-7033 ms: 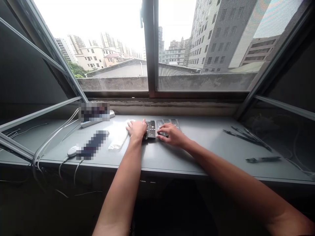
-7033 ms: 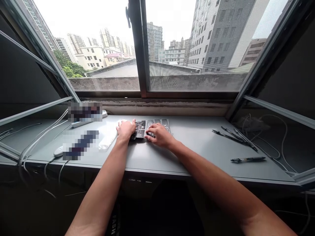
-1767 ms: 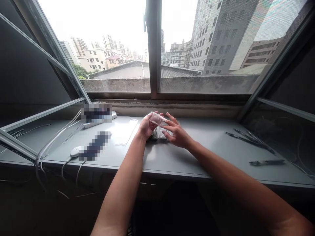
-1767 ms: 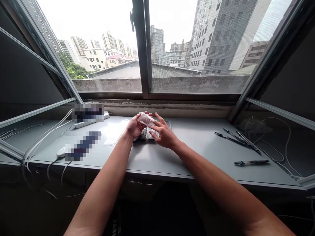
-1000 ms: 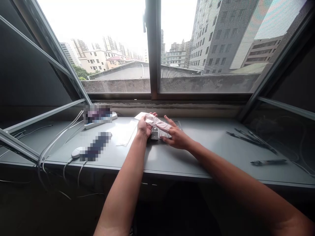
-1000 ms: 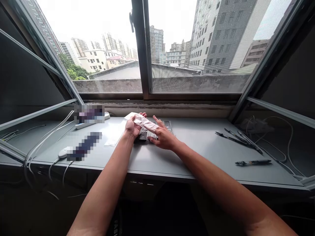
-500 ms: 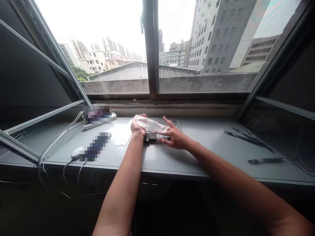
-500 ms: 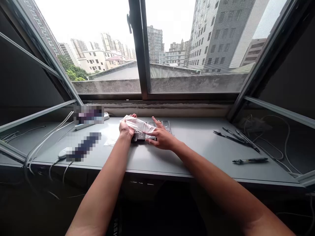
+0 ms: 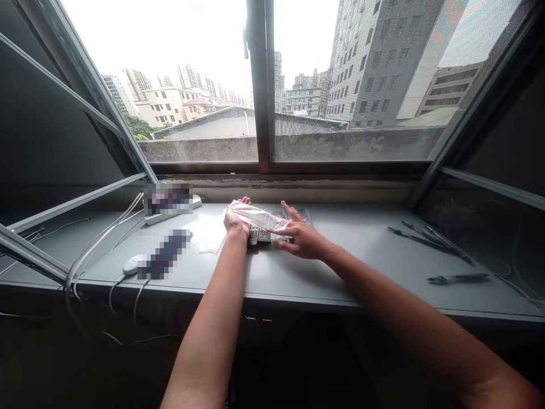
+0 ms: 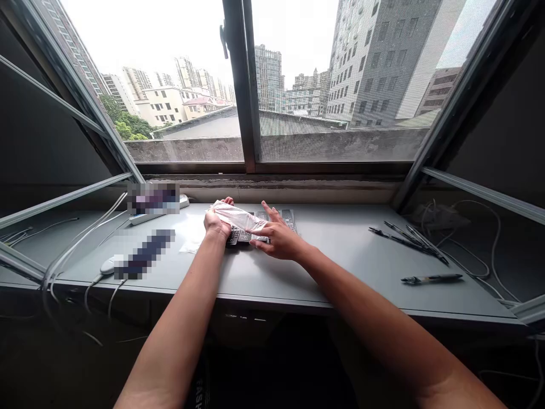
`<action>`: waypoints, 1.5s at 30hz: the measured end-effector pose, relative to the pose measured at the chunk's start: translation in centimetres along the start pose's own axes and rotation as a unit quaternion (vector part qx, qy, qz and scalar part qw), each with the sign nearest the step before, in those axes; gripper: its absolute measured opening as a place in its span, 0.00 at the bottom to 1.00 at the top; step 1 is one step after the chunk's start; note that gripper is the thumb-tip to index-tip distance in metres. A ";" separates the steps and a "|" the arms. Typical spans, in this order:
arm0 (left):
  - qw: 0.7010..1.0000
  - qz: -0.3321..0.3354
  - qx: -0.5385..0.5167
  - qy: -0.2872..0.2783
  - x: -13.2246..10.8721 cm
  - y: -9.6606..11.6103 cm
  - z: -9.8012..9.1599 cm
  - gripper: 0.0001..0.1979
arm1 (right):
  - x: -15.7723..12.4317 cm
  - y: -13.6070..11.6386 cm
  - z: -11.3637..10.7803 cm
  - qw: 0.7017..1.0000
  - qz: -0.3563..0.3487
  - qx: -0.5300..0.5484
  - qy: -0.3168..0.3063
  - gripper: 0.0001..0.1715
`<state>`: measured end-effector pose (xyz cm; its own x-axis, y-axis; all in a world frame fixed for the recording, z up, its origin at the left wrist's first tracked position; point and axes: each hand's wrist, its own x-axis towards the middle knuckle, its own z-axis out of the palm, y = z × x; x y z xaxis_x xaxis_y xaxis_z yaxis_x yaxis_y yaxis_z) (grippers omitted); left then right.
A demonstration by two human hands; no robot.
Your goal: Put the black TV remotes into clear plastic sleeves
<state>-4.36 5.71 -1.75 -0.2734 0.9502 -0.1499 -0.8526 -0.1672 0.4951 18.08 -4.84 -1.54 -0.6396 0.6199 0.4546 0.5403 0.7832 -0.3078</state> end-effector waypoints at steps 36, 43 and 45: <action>0.996 -0.031 0.012 -0.085 -4.2 -1.6 2.0 0.03 | 0.6 -0.7 1.6 0.998 0.008 -0.026 0.051 0.49; 0.998 0.019 -0.052 -0.012 -2.1 0.2 0.9 0.10 | 0.1 -1.0 1.1 0.999 -0.001 -0.028 0.043 0.48; 0.998 0.028 -0.061 0.017 -1.6 0.7 0.5 0.11 | 0.0 -1.0 0.9 0.998 -0.023 -0.029 0.047 0.46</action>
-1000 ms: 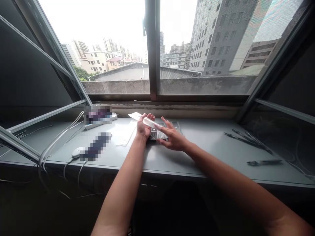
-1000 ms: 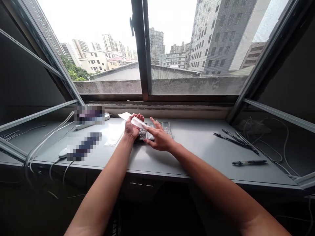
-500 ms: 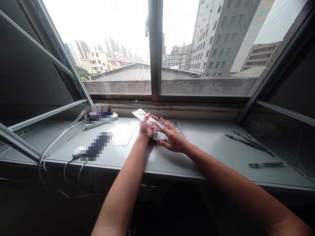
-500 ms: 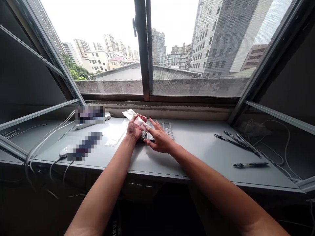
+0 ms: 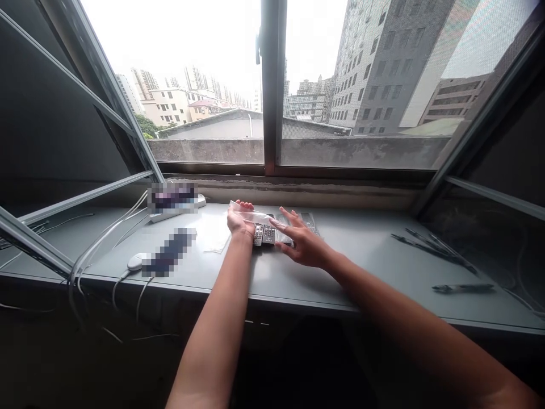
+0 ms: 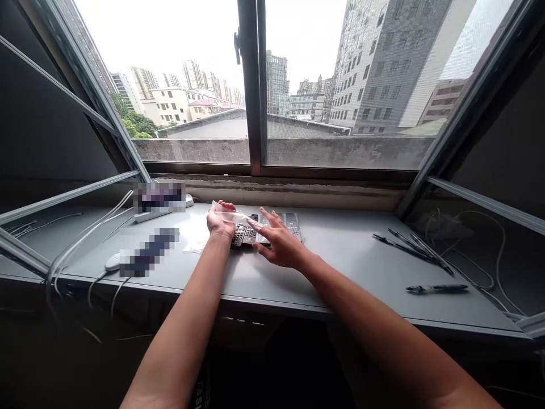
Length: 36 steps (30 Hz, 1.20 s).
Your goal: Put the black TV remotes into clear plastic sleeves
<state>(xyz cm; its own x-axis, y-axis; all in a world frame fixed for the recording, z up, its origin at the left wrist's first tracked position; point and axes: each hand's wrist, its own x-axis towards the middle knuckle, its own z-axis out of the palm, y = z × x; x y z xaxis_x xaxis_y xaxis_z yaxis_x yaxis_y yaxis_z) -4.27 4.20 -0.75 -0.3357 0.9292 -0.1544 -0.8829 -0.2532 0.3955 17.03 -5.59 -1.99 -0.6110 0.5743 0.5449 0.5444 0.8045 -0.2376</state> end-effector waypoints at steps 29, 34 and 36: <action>0.985 -0.139 0.020 -0.097 -2.2 -1.3 1.1 0.04 | 0.9 0.1 1.3 0.997 -0.018 0.065 0.030 0.48; 0.993 -0.107 -0.027 -0.051 -1.0 -0.2 0.8 0.07 | 1.1 -0.4 1.1 0.983 -0.071 0.088 0.143 0.32; 0.995 -0.087 -0.053 -0.015 -0.6 0.4 0.6 0.08 | 1.1 -0.3 1.1 0.978 -0.067 0.089 0.179 0.22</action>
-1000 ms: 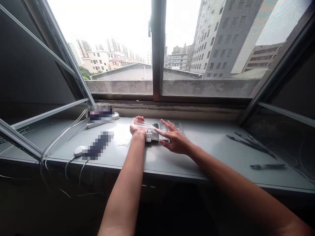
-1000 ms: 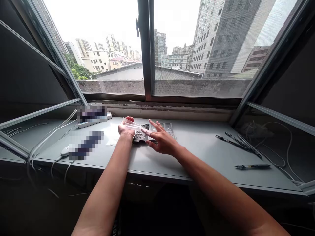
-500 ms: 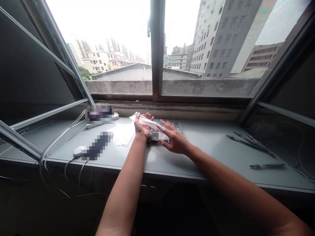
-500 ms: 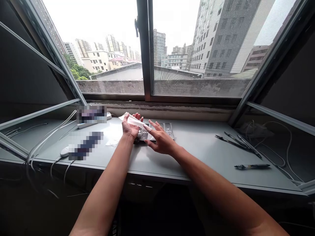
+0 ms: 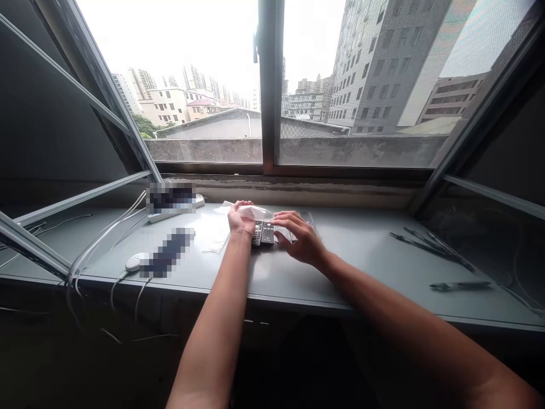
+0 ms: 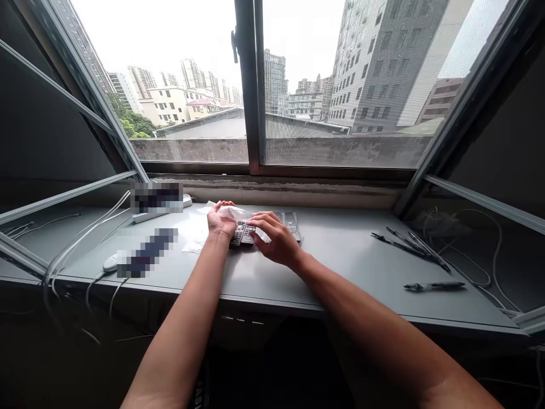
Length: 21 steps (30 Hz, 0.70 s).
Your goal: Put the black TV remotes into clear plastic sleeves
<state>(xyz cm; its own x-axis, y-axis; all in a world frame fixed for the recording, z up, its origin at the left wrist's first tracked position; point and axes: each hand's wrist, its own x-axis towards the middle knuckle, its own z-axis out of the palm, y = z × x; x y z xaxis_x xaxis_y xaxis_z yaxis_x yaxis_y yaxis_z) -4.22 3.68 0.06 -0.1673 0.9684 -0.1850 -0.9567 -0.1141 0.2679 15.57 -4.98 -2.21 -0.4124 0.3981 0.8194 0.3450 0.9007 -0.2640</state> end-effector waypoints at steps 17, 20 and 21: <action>1.000 0.004 -0.009 0.020 0.5 0.3 -0.3 0.06 | -0.5 1.6 2.0 0.959 0.029 -0.192 -0.209 0.22; 1.000 0.001 -0.007 0.018 0.4 0.2 -0.3 0.07 | -0.2 1.2 1.8 0.973 0.041 -0.152 -0.168 0.22; 1.000 0.000 -0.008 0.018 0.4 0.1 -0.3 0.07 | -0.2 1.2 1.7 0.979 0.053 -0.126 -0.150 0.23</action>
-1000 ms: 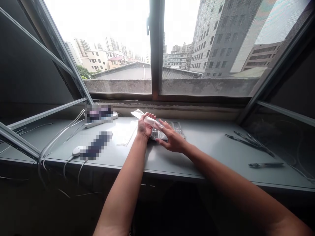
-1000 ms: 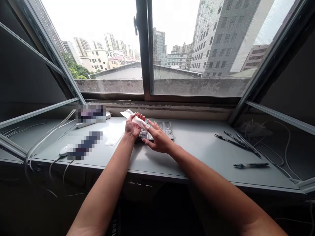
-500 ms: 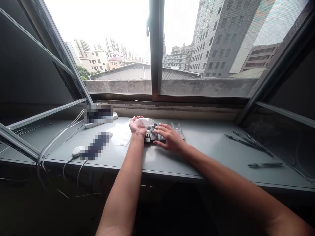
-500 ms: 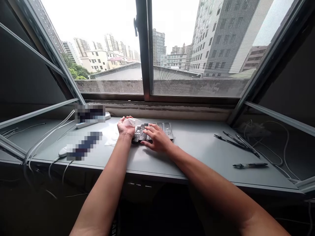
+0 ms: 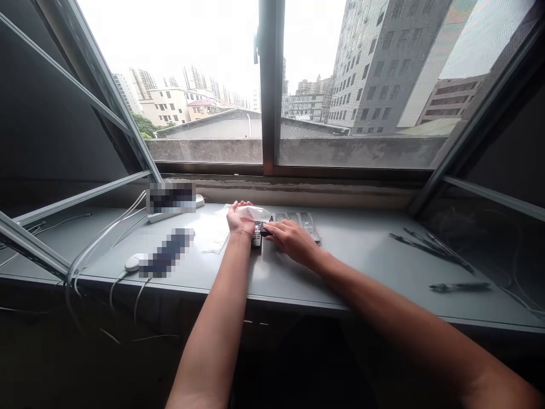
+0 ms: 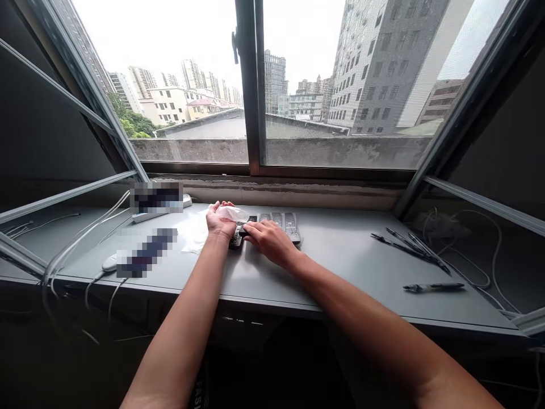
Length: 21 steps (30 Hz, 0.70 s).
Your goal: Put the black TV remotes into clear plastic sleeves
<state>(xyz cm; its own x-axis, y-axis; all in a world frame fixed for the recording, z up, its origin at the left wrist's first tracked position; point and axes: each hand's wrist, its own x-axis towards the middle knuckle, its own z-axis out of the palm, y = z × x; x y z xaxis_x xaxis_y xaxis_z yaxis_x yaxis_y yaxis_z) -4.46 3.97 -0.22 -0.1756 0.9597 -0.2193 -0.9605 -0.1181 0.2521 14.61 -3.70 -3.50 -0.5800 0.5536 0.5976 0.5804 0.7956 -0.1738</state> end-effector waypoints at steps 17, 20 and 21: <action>1.000 0.000 -0.002 -0.015 -0.7 0.0 0.3 0.07 | -0.2 1.0 -1.9 0.788 0.311 0.497 0.190 0.22; 1.000 0.002 -0.004 -0.015 -0.5 0.0 0.2 0.06 | -0.1 1.5 -2.0 0.718 0.366 0.559 0.195 0.18; 1.000 0.004 -0.003 -0.017 -0.4 0.0 0.2 0.06 | -0.1 1.7 -2.0 0.704 0.377 0.566 0.204 0.21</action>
<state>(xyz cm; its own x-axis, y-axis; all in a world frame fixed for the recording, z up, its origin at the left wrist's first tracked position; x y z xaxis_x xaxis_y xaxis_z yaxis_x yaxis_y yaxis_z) -4.34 3.59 0.03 -0.1757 0.9669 -0.1851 -0.9605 -0.1272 0.2473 16.79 -2.93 -2.23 -0.0047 0.9906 0.1371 -0.3260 0.1280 -0.9367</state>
